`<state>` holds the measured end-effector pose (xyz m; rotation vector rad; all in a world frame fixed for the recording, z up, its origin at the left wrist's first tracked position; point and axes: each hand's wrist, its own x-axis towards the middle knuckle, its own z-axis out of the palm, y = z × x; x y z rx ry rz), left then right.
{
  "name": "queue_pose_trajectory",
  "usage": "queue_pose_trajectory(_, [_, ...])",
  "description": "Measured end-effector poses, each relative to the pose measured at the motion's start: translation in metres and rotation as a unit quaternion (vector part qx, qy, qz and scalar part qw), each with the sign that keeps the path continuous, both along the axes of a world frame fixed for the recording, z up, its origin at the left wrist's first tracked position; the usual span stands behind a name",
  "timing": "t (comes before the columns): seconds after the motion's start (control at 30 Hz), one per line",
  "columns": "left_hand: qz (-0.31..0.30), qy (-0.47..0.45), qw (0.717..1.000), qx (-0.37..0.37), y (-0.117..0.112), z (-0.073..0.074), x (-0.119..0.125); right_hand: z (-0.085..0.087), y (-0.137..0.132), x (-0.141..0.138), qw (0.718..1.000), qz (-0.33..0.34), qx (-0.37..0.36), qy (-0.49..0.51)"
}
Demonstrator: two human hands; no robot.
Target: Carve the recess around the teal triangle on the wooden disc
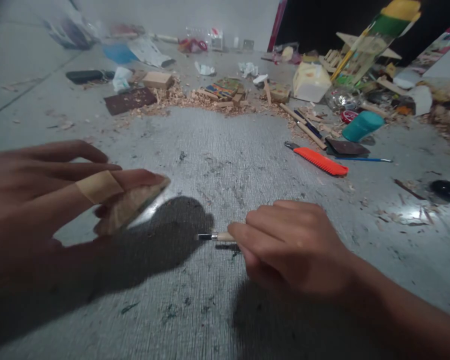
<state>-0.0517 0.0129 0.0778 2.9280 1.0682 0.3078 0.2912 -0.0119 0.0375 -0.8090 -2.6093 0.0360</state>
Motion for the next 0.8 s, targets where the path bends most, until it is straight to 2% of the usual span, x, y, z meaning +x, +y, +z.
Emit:
queue_pose_trajectory(0.1, [-0.015, -0.045, 0.994, -0.098, -0.005, 0.0, 0.012, -0.001, -0.002, 0.001, 1.0, 0.005, 0.011, 0.018])
queue_pose_trajectory(0.17, [-0.037, -0.1, 0.978, -0.179, -0.005, -0.005, 0.019, 0.0, -0.003, 0.002, 0.999, 0.002, 0.007, 0.032])
queue_pose_trajectory(0.27, [-0.069, -0.139, 0.955, -0.254, -0.003, -0.014, 0.024, 0.001, -0.005, 0.003, 1.0, -0.012, 0.007, 0.024])
queue_pose_trajectory(0.4, [-0.091, -0.168, 0.938, -0.291, -0.002, -0.021, 0.028, -0.001, -0.007, 0.0, 0.999, -0.035, 0.022, 0.027])
queue_pose_trajectory(0.67, [-0.062, -0.198, 0.893, -0.399, -0.004, -0.022, 0.034, -0.007, -0.008, -0.01, 0.998, -0.037, 0.006, 0.044])
queue_pose_trajectory(0.8, [-0.057, -0.209, 0.885, -0.412, -0.001, -0.025, 0.032, -0.005, -0.008, -0.009, 0.998, -0.012, -0.021, 0.051])
